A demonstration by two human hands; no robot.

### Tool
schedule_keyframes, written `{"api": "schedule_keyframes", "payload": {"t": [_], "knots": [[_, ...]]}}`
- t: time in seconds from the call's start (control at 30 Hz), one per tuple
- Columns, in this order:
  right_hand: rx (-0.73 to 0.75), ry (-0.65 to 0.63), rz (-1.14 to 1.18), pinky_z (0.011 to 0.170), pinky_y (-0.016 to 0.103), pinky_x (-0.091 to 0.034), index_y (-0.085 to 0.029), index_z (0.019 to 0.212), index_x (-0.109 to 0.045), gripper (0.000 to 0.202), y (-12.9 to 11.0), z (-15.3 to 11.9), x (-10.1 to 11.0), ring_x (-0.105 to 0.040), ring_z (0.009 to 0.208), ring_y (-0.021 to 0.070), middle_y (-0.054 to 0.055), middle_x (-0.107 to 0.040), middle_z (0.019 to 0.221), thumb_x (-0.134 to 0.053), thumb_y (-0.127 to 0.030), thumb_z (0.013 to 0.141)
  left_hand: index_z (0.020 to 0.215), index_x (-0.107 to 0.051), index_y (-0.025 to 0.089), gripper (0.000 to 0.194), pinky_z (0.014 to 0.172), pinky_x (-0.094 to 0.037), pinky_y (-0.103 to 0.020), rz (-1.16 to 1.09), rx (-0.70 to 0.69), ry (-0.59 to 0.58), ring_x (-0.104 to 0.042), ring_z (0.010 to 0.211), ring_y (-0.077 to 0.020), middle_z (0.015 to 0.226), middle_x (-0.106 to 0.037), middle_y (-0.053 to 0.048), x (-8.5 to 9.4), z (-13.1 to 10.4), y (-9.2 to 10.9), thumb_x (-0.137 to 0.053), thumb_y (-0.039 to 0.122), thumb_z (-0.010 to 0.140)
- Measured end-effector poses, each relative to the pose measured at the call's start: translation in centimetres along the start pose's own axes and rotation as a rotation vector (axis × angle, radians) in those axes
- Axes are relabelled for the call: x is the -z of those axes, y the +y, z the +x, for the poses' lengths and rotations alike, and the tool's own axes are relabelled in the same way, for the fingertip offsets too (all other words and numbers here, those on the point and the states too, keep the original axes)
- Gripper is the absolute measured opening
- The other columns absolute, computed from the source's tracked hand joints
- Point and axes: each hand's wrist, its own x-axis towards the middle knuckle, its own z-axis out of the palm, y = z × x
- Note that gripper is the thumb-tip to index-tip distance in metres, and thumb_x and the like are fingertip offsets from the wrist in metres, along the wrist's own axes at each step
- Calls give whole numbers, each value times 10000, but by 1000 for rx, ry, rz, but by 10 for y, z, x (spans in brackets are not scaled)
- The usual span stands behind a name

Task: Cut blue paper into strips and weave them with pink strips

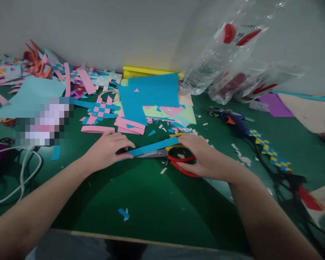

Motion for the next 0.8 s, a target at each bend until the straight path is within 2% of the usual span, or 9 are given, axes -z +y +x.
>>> {"api": "schedule_keyframes", "payload": {"t": [0.23,0.47,0.63,0.8], "knots": [[-11,15,-4,930,528,-476,-211,1153,-595,442,2,0,1,-605,1130,360,160,-651,1218,-547,-525,845,1059,-661,203,151,833,-316,-331,6,3,-23,-615,971,-187,1017,-689,-16,0,1,1,-628,298,947],[-112,12,14,919,510,-482,-222,1151,-614,466,4,-1,4,-626,1081,337,139,-659,1185,-591,-543,813,1057,-672,198,166,819,-338,-332,-11,51,-25,-610,877,-179,911,-673,-3,0,2,-1,-654,298,927],[-89,-9,26,922,509,-478,-212,1155,-614,473,2,0,6,-621,1076,333,135,-665,1171,-611,-524,800,1023,-694,215,118,862,-340,-344,11,-30,-9,-575,1000,-200,1012,-652,-28,-2,1,-4,-623,268,945],[-67,-6,38,952,530,-465,-224,1162,-613,464,3,1,3,-620,1097,325,127,-667,1186,-613,-527,811,1015,-707,226,141,877,-342,-350,62,-82,-6,-553,1010,-204,1010,-632,-35,-4,0,-6,-577,259,970]]}}
